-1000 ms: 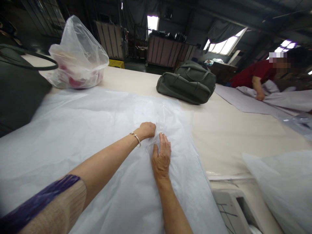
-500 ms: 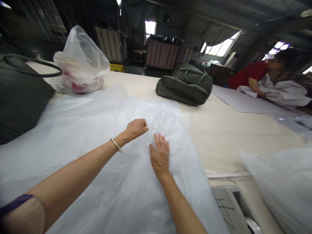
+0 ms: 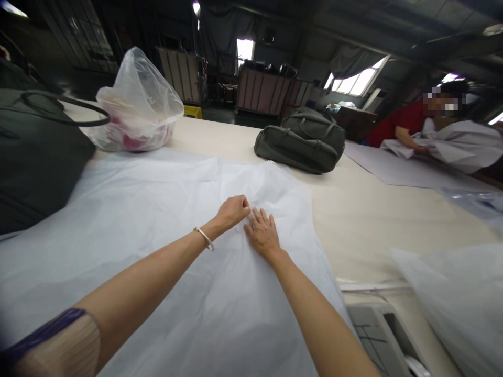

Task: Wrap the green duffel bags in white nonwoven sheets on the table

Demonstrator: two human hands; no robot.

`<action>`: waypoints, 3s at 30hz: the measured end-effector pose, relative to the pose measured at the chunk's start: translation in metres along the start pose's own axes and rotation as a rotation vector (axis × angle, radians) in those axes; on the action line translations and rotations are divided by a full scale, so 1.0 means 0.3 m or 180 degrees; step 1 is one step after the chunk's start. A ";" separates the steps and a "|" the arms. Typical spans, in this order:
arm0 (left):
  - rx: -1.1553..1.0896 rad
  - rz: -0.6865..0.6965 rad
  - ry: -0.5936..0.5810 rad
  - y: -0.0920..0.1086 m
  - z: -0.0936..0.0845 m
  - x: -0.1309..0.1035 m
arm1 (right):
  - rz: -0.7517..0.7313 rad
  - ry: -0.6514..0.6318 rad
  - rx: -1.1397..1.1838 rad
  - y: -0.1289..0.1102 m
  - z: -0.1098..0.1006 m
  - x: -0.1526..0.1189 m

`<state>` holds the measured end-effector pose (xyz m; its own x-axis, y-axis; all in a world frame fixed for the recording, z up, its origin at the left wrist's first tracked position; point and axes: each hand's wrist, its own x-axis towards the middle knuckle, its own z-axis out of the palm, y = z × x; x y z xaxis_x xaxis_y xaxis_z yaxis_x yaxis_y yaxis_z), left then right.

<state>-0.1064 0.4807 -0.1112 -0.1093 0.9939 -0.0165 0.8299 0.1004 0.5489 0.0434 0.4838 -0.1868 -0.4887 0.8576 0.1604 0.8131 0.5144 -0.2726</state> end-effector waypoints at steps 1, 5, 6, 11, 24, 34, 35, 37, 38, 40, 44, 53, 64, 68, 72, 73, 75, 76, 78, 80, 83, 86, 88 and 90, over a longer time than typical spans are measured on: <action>-0.0068 -0.0007 0.0018 -0.008 0.011 0.002 | 0.0000 0.0023 -0.0070 0.004 0.010 0.010; -0.0356 0.0017 0.0261 -0.042 0.015 -0.050 | 0.0044 -0.0142 -0.0310 0.040 0.008 0.053; -0.0413 0.0085 0.0294 -0.049 0.005 -0.085 | 0.0036 -0.0192 -0.0366 0.049 0.006 0.060; -0.0085 0.0687 -0.0361 -0.096 -0.076 -0.402 | 0.0074 -0.0106 -0.0268 0.066 0.006 0.090; 0.0179 -0.0503 -0.1579 -0.206 -0.077 -1.186 | 0.0017 -0.0490 0.1189 -0.325 -0.272 -0.580; -0.0581 -0.0438 -0.0788 -0.158 -0.019 -1.313 | -0.0586 -0.0005 0.0279 -0.230 -0.051 -0.792; -0.0714 -0.0639 -0.0681 -0.167 -0.032 -1.315 | -0.0590 0.0047 0.0219 -0.232 -0.049 -0.793; -0.1002 -0.0977 -0.0653 -0.196 -0.050 -1.318 | -0.0583 0.0093 0.0127 -0.239 -0.047 -0.795; -0.1126 -0.1047 -0.0704 -0.212 -0.052 -1.320 | -0.0584 0.0097 0.0094 -0.243 -0.047 -0.796; -0.1215 -0.0972 -0.0848 -0.235 -0.047 -1.325 | -0.0598 0.0106 0.0063 -0.246 -0.045 -0.798; -0.0765 -0.0718 -0.0985 -0.231 -0.031 -1.349 | -0.0640 0.0157 0.0058 -0.241 -0.042 -0.800; -0.0268 -0.0553 -0.1142 -0.212 -0.058 -1.479 | -0.0580 0.0082 0.0039 -0.246 -0.044 -0.798; -0.1434 0.0373 -0.1199 -0.069 -0.125 -1.481 | -0.0542 0.0057 0.0096 -0.253 -0.044 -0.793; -0.0980 0.1195 -0.1973 -0.026 -0.071 -1.647 | -0.0536 0.0078 0.0162 -0.250 -0.036 -0.795; -0.0087 0.1079 -0.1463 -0.059 0.053 -1.755 | -0.0463 0.0056 0.0280 -0.255 -0.030 -0.787; 0.0030 0.1003 -0.1284 -0.075 0.070 -1.766 | -0.0411 0.0012 0.0343 -0.260 -0.033 -0.781; 0.0233 0.0797 -0.1139 -0.104 0.075 -1.774 | -0.0284 -0.0104 0.0571 -0.271 -0.049 -0.765; 0.0332 0.0679 -0.1164 -0.114 0.064 -1.772 | -0.0213 -0.0104 0.0752 -0.277 -0.065 -0.758; 0.0487 0.0457 -0.1250 -0.123 0.026 -1.762 | -0.0020 0.0172 0.1192 -0.281 -0.116 -0.758; 0.0512 0.0330 -0.1209 -0.121 -0.017 -1.753 | 0.0438 0.0832 0.1590 -0.265 -0.184 -0.792; 0.0340 0.0285 -0.1071 -0.110 -0.070 -1.747 | 0.1703 0.2078 0.1988 -0.197 -0.284 -0.917; -0.0037 0.0273 -0.1052 -0.098 -0.130 -1.745 | 0.2784 0.2761 0.2660 -0.121 -0.333 -1.098; -0.0560 0.0292 -0.1000 -0.090 -0.198 -1.738 | 0.3108 0.2465 0.3344 -0.111 -0.330 -1.215; -0.1300 0.0305 -0.0951 -0.089 -0.294 -1.723 | 0.3235 0.1834 0.3978 -0.151 -0.313 -1.308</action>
<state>-0.1203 -0.0398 -0.0436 0.1674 0.9736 -0.1553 0.5405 0.0410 0.8403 0.2280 0.1244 -0.1482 0.4263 0.8482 -0.3143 -0.1588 -0.2719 -0.9491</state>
